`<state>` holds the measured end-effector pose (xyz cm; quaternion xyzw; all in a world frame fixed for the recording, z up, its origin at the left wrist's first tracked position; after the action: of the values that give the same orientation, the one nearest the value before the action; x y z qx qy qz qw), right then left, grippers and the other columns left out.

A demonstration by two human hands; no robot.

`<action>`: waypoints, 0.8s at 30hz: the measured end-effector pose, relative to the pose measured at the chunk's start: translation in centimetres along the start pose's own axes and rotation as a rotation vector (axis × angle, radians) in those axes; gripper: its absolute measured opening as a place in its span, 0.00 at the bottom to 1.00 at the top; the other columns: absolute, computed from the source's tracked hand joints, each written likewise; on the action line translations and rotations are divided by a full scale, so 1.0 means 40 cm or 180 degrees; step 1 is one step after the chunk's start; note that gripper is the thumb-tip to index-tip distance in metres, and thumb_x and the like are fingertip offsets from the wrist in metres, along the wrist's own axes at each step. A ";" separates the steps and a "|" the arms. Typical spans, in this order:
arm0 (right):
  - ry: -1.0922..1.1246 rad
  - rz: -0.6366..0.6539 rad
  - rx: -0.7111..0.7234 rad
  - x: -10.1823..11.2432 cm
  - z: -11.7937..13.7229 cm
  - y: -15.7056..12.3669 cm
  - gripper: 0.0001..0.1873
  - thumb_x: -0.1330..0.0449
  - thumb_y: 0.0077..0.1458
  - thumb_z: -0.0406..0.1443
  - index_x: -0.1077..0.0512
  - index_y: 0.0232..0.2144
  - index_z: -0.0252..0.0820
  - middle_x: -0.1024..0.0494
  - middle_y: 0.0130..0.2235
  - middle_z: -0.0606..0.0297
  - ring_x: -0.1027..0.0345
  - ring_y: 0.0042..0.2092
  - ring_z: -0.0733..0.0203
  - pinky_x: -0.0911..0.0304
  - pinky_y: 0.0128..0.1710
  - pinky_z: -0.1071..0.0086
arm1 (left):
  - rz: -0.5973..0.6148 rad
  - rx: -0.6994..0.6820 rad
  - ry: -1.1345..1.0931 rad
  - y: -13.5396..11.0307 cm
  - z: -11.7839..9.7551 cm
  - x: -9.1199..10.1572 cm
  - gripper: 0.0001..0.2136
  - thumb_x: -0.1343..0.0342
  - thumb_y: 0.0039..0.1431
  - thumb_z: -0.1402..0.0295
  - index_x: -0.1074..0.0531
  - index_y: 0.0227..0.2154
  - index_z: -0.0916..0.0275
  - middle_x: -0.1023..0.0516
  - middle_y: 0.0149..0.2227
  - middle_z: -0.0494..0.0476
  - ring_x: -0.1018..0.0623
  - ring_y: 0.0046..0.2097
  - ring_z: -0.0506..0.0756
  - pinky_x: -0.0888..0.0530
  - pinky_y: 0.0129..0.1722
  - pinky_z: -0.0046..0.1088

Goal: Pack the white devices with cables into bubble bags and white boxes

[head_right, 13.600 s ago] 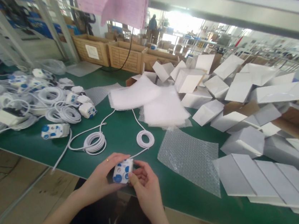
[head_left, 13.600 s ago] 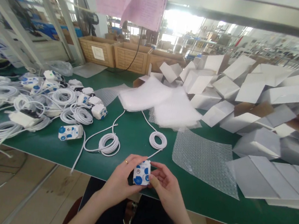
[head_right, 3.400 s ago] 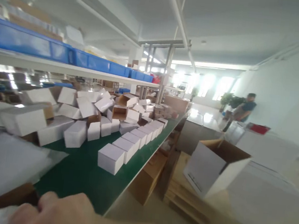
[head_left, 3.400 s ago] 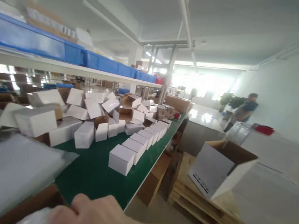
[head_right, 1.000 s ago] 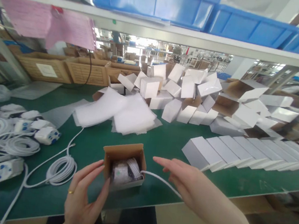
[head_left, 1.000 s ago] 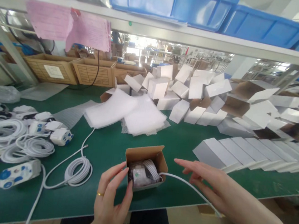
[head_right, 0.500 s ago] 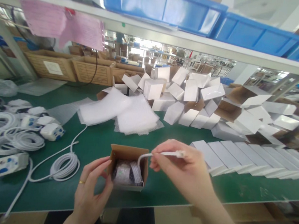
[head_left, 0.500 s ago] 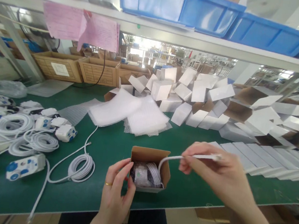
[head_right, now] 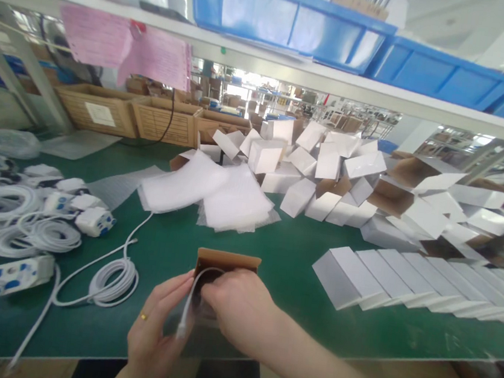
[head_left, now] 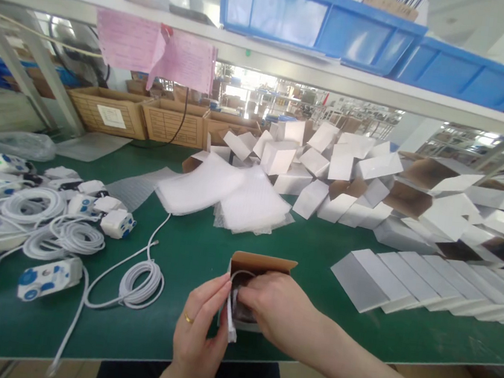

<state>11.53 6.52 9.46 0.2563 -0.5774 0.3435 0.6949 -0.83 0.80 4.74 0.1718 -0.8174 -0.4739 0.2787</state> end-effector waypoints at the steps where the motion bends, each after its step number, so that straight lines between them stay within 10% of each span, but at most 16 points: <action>1: 0.0045 -0.0070 0.0105 0.008 0.003 -0.004 0.06 0.38 0.57 0.24 0.26 0.33 0.37 0.19 0.37 0.61 0.26 0.37 0.57 0.39 0.37 0.68 | -0.0043 -0.0013 0.0035 0.000 -0.001 -0.001 0.21 0.48 0.64 0.85 0.30 0.57 0.64 0.24 0.52 0.63 0.23 0.54 0.57 0.23 0.54 0.34; 5: 0.0196 -0.0871 0.0610 0.056 0.034 -0.036 0.04 0.43 0.63 0.28 0.28 0.39 0.37 0.22 0.38 0.60 0.31 0.37 0.58 0.39 0.37 0.67 | -0.0145 0.0231 0.0082 -0.016 0.012 -0.006 0.19 0.46 0.66 0.80 0.30 0.58 0.59 0.25 0.51 0.62 0.22 0.51 0.59 0.19 0.49 0.37; 12: -0.0488 -0.1102 0.1367 0.004 0.140 -0.047 0.07 0.43 0.65 0.34 0.28 0.34 0.43 0.27 0.29 0.67 0.38 0.31 0.61 0.48 0.27 0.67 | 0.0278 0.0525 -0.0052 -0.043 0.040 -0.008 0.16 0.52 0.73 0.68 0.29 0.59 0.55 0.25 0.53 0.60 0.21 0.51 0.60 0.18 0.47 0.36; 18: 0.0037 -0.2531 -0.0353 0.050 0.011 -0.054 0.12 0.49 0.72 0.36 0.34 0.33 0.41 0.28 0.29 0.66 0.34 0.28 0.62 0.42 0.30 0.70 | -0.0113 0.0322 -0.0018 0.001 0.007 -0.018 0.14 0.47 0.66 0.78 0.29 0.52 0.63 0.24 0.47 0.60 0.21 0.48 0.56 0.20 0.47 0.32; 24: -0.0643 -0.1454 -0.0832 0.045 -0.027 -0.004 0.05 0.43 0.59 0.27 0.33 0.35 0.40 0.25 0.34 0.60 0.30 0.31 0.56 0.40 0.27 0.68 | 0.0444 -0.0305 0.0063 -0.013 0.043 -0.024 0.18 0.46 0.64 0.77 0.27 0.55 0.59 0.21 0.49 0.56 0.19 0.46 0.55 0.22 0.48 0.26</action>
<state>12.51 7.54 11.01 0.3210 -0.6104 0.0732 0.7204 -1.14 2.25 3.33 0.1056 -0.8011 -0.4902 0.3269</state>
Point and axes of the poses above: each hand's wrist, its own y-axis towards the middle knuckle, its own x-axis out of the back of the hand, z = x × y, the point moved 5 cm from there along y, towards the middle knuckle
